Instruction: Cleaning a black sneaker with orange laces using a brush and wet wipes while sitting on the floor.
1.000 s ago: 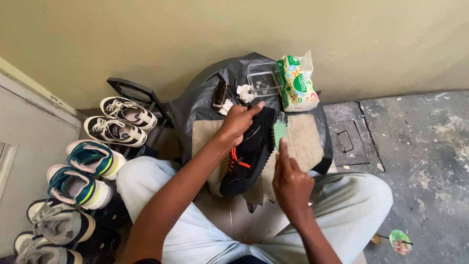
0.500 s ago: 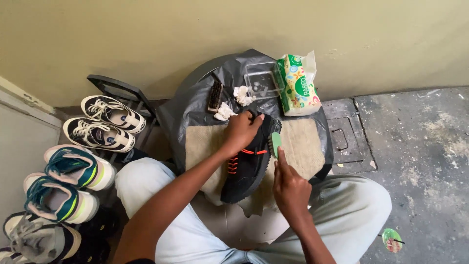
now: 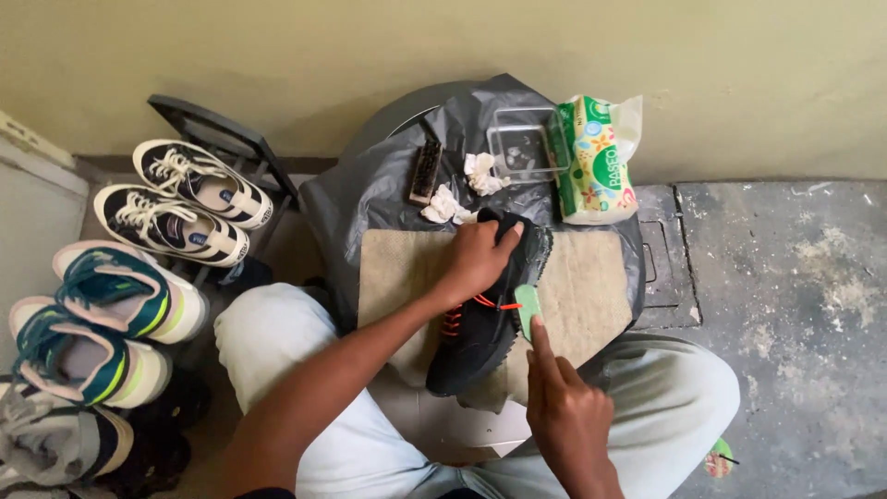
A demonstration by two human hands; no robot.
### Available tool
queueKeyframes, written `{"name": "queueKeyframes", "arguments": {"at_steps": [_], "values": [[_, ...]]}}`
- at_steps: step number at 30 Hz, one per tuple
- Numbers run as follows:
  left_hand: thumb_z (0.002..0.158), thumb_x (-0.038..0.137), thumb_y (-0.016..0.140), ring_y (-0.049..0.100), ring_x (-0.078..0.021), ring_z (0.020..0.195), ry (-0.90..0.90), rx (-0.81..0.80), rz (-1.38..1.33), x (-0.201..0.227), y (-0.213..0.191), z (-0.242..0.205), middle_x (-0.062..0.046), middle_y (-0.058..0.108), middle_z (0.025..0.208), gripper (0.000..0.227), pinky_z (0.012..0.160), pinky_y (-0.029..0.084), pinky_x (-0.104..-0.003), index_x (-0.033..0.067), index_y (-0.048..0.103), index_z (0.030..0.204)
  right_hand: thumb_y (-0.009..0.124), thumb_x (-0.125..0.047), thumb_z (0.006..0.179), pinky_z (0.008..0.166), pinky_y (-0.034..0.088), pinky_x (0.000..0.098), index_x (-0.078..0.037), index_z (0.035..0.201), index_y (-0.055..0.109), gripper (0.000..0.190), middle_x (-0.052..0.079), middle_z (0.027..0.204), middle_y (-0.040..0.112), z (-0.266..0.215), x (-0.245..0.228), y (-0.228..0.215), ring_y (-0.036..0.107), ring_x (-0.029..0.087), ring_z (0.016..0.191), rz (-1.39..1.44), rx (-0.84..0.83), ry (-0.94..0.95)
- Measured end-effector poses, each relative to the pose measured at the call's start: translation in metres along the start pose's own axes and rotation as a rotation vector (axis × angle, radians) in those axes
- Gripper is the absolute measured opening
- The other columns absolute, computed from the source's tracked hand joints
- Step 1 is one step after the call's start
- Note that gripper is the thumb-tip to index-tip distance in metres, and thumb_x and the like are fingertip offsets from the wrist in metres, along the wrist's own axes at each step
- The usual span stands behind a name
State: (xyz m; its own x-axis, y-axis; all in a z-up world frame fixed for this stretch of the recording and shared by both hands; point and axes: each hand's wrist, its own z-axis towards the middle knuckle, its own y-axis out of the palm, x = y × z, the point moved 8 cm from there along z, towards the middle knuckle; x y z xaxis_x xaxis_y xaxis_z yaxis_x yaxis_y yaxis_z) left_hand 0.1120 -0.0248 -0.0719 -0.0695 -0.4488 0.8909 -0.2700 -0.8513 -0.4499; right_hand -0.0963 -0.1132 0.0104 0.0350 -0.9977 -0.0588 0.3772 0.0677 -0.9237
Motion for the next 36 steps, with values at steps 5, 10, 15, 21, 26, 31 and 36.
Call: {"name": "queueKeyframes", "arguments": {"at_steps": [5,10,15,21,26,31,36], "values": [[0.103,0.046,0.049,0.059,-0.0346,0.057,0.051,-0.021,0.06,0.01,0.002,-0.004,-0.015,0.057,0.06,0.053,0.047,0.04,-0.045,0.0054,0.054,0.069,0.057,-0.025,0.104,0.045,0.038,0.0518,-0.025,0.148,0.057,0.044,0.011,0.059,0.061,0.048,0.04,0.043,0.053,0.033,0.045,-0.067,0.001,0.074],[0.103,0.04,0.053,0.069,-0.0415,0.059,0.107,0.045,0.036,0.008,0.0,0.001,-0.022,0.064,0.059,0.053,0.044,0.05,-0.04,0.0001,0.063,0.07,0.054,-0.026,0.102,0.056,0.056,0.0603,-0.024,0.138,0.067,0.038,0.015,0.069,0.072,0.081,0.046,0.053,0.069,0.048,0.059,-0.056,-0.045,0.188],[0.106,0.03,0.053,0.064,-0.0357,0.047,0.168,0.072,-0.021,0.007,0.0,0.0,-0.024,0.058,0.053,0.048,0.038,0.045,-0.032,-0.0005,0.06,0.069,0.055,-0.026,0.099,0.038,0.048,0.0347,-0.033,0.144,0.06,0.046,0.005,0.05,0.066,0.009,0.017,0.013,0.061,0.026,0.036,0.017,-0.178,0.177],[0.105,0.036,0.052,0.064,-0.0327,0.046,0.177,0.062,0.088,0.019,0.001,-0.003,-0.021,0.062,0.055,0.049,0.033,0.04,-0.031,0.0013,0.063,0.072,0.055,-0.036,0.1,0.058,0.055,0.0642,-0.037,0.145,0.056,0.046,0.015,0.068,0.07,0.023,0.043,0.041,0.069,0.049,0.058,-0.164,-0.219,0.223],[0.104,0.038,0.052,0.068,-0.0406,0.056,0.144,0.089,0.061,0.009,0.007,0.001,-0.025,0.065,0.061,0.052,0.038,0.046,-0.039,-0.001,0.063,0.072,0.05,-0.028,0.102,0.059,0.056,0.0618,-0.03,0.146,0.053,0.044,0.016,0.069,0.069,0.102,0.063,0.07,0.07,0.049,0.062,-0.089,-0.203,0.218],[0.105,0.036,0.053,0.068,-0.0405,0.057,0.11,0.073,0.031,0.01,-0.006,-0.001,-0.026,0.066,0.063,0.049,0.04,0.049,-0.036,-0.0014,0.067,0.076,0.051,-0.024,0.094,0.065,0.056,0.0643,-0.032,0.155,0.043,0.063,0.017,0.078,0.071,0.059,0.043,0.057,0.072,0.051,0.071,-0.067,-0.368,0.224],[0.105,0.041,0.051,0.049,-0.0324,0.054,0.14,0.167,0.014,-0.012,0.017,0.008,-0.014,0.049,0.056,0.057,0.054,0.032,-0.052,0.0055,0.042,0.061,0.058,-0.023,0.098,0.034,0.033,0.047,-0.033,0.151,0.05,0.055,0.001,0.059,0.054,-0.014,0.011,0.009,0.05,0.033,0.035,-0.147,-0.132,0.044]]}}
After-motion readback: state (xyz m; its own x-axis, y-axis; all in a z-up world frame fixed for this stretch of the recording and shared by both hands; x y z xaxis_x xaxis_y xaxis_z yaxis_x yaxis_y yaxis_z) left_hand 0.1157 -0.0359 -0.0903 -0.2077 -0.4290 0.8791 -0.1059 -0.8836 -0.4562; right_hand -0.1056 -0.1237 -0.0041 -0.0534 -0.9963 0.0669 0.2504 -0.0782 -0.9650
